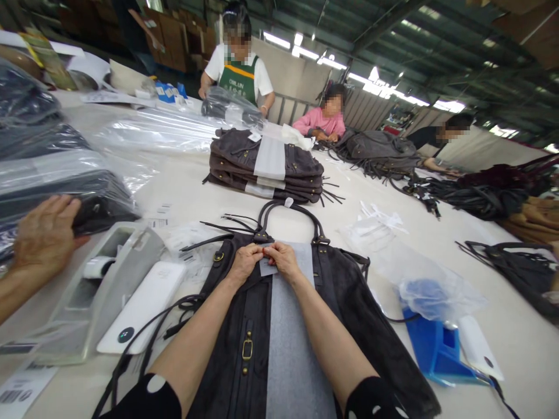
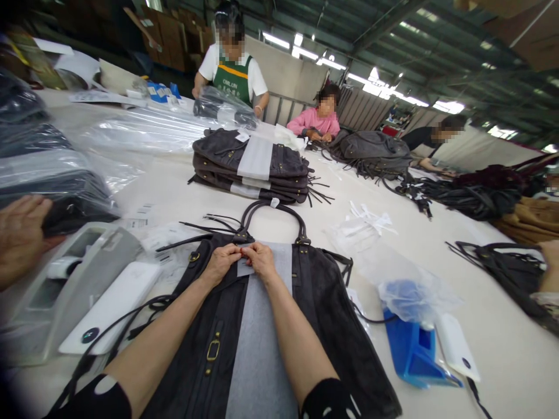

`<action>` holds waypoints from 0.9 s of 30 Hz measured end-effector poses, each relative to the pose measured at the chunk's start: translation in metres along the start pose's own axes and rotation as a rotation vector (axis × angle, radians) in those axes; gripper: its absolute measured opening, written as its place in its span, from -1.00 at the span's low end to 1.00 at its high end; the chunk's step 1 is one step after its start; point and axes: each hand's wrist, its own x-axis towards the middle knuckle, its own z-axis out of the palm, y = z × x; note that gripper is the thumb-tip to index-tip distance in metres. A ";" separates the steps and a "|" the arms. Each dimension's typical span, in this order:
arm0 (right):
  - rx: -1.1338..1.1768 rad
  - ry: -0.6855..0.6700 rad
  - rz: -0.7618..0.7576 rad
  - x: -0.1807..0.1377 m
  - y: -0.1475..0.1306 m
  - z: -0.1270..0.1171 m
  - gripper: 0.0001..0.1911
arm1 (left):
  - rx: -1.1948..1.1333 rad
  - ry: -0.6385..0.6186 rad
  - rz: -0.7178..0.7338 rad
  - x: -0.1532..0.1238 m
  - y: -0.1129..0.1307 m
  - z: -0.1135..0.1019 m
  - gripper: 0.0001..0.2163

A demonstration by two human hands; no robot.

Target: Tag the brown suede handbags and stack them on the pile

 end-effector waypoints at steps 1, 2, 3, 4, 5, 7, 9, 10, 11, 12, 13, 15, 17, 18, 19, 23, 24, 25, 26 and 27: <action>-0.008 -0.001 0.000 0.000 0.000 0.000 -0.79 | -0.011 0.001 -0.003 0.000 -0.001 0.000 -0.87; -0.009 -0.003 0.001 0.000 0.000 0.000 -0.79 | -0.022 0.003 -0.008 0.000 -0.002 0.000 -0.87; -0.008 -0.005 0.000 0.000 0.000 0.000 -0.79 | -0.028 0.005 -0.020 0.000 -0.003 0.000 -0.88; -0.010 -0.008 -0.005 -0.001 0.001 0.000 -0.79 | -0.029 0.008 -0.037 0.000 -0.004 0.000 -0.88; -0.021 -0.007 -0.013 -0.001 0.001 0.001 -0.79 | -0.023 0.009 -0.055 0.000 -0.005 0.000 -0.88; -0.083 0.016 -0.035 -0.001 0.002 0.002 -0.78 | 0.000 0.012 -0.088 0.001 -0.005 0.001 -0.87; -0.192 0.056 -0.053 -0.001 0.001 0.004 -0.79 | 0.028 0.014 -0.098 0.002 -0.003 0.001 -0.87; -0.250 0.072 -0.056 -0.002 -0.001 0.005 -0.79 | 0.041 0.012 -0.095 0.002 -0.001 0.001 -0.87; -0.303 0.070 -0.053 -0.002 -0.005 0.005 -0.80 | 0.056 0.007 -0.090 0.002 0.001 0.001 -0.87; -0.350 0.049 -0.047 -0.004 -0.010 0.004 -0.82 | 0.077 -0.001 -0.083 0.002 0.003 0.001 -0.86; -0.393 0.019 -0.050 -0.008 -0.016 0.001 -0.83 | 0.103 -0.010 -0.073 0.002 0.005 0.001 -0.84; -0.491 -0.032 -0.116 -0.021 -0.033 -0.011 -0.86 | 0.158 -0.036 -0.051 0.002 0.007 0.000 -0.80; -0.625 -0.013 -0.225 -0.048 -0.050 -0.035 -0.78 | 0.190 -0.065 -0.044 0.001 0.005 0.000 -0.75; -0.708 0.026 -0.274 -0.067 -0.058 -0.050 -0.73 | 0.187 -0.078 -0.051 0.001 0.003 -0.001 -0.72; -0.796 0.073 -0.297 -0.088 -0.065 -0.067 -0.70 | 0.176 -0.090 -0.061 0.002 0.002 -0.002 -0.69; -1.165 0.346 -0.205 -0.186 -0.067 -0.137 -0.67 | 0.177 -0.103 -0.066 0.004 0.008 -0.006 -0.54; -1.201 0.411 -0.143 -0.208 -0.062 -0.151 -0.65 | 0.236 -0.089 -0.039 0.003 0.016 -0.006 -0.51; -1.211 0.453 -0.079 -0.226 -0.055 -0.162 -0.63 | 0.324 -0.070 0.004 -0.001 0.026 -0.006 -0.47; -1.203 0.481 -0.021 -0.242 -0.048 -0.171 -0.61 | 0.432 -0.048 0.062 -0.008 0.039 -0.005 -0.45; -1.188 0.496 0.028 -0.253 -0.040 -0.177 -0.59 | 0.546 -0.038 0.133 -0.019 0.053 -0.003 -0.44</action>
